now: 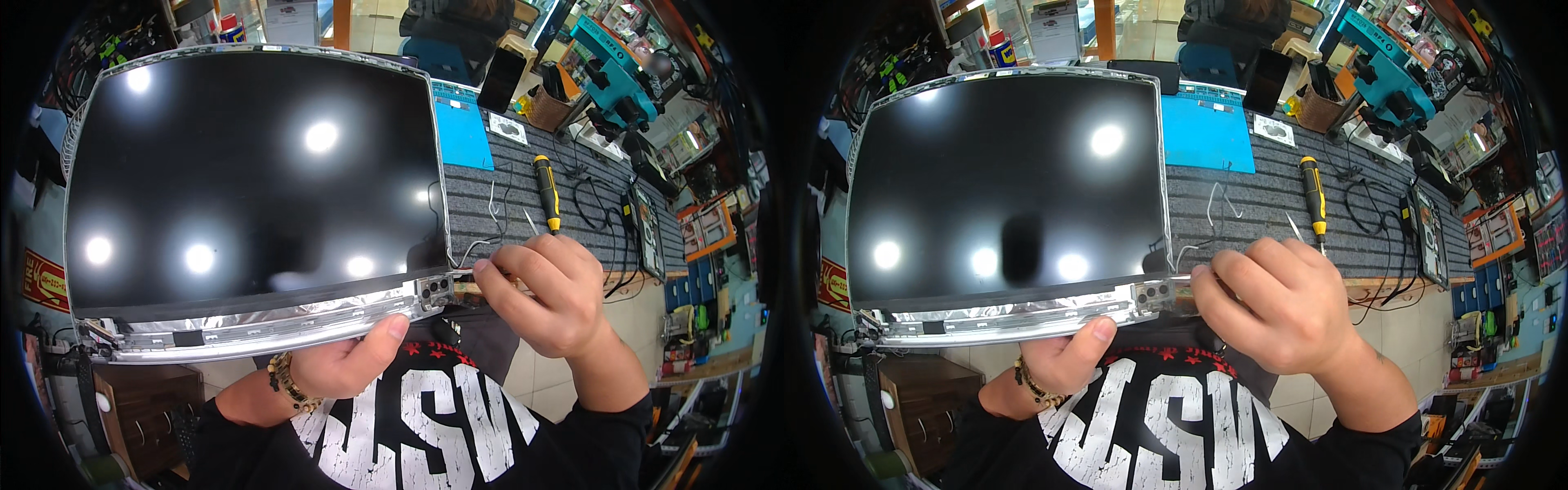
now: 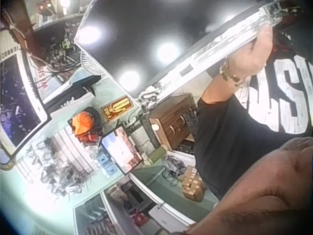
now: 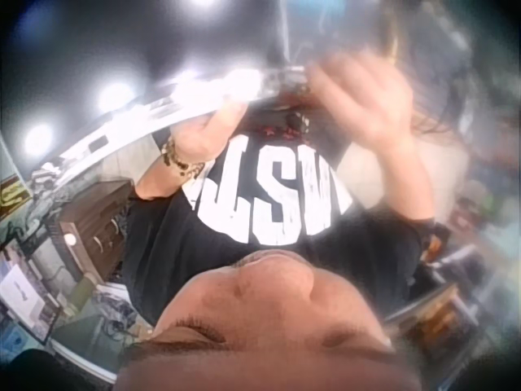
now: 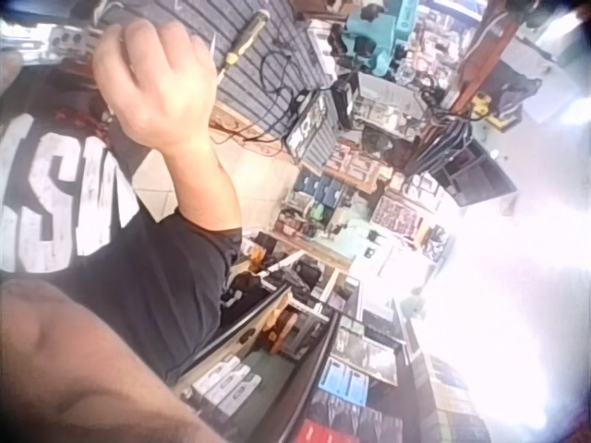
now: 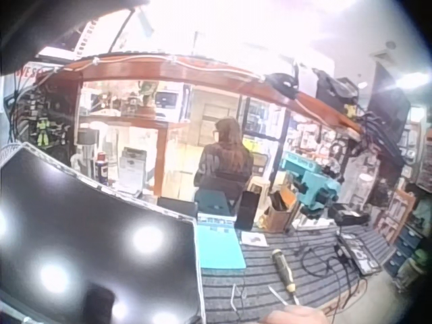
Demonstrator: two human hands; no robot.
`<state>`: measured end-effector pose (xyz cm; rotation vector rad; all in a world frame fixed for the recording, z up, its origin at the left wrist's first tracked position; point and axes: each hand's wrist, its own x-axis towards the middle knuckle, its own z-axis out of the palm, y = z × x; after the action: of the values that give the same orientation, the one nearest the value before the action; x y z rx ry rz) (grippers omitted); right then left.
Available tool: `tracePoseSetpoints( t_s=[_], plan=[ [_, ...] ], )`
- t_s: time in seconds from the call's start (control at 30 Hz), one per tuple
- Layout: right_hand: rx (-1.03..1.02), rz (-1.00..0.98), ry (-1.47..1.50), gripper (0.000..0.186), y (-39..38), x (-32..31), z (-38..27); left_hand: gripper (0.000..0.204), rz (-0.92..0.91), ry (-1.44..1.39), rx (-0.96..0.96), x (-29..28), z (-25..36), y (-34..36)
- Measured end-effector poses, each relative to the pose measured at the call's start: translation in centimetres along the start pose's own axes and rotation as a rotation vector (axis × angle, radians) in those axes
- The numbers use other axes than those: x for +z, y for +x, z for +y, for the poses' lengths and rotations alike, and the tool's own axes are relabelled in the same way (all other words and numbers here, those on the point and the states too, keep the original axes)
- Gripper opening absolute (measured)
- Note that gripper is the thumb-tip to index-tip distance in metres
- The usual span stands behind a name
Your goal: The person works on the internal components of a laptop screen assembly, using their fingers to thread and position small wires around the hinge and frame of the display.
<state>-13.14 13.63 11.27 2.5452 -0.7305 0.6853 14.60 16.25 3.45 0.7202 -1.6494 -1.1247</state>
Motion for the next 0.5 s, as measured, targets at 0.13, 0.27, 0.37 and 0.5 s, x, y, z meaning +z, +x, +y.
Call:
tracePoseSetpoints(
  t_s=[0.13, 0.27, 0.37, 0.5],
  plan=[
    [-0.01, 0.002, 0.0, 0.031, 0.0, 0.2, 0.0, 0.023, -0.004, -0.028, -0.065, 0.3, 0.2, 0.1],
    [-0.029, 0.016, 0.007, 0.029, -0.2, 0.2, -0.2, 0.017, 0.038, -0.072, -0.017, 0.9, 0.2, 0.1],
    [-0.054, 0.032, -0.002, 0.027, -0.2, 0.4, 0.0, 0.017, 0.042, -0.073, -0.01, 0.9, 0.4, 0.2],
    [-0.049, 0.042, 0.001, 0.026, -0.1, 0.2, 0.0, 0.027, 0.009, 0.033, -0.089, 0.5, 0.4, -0.3]
  ],
)
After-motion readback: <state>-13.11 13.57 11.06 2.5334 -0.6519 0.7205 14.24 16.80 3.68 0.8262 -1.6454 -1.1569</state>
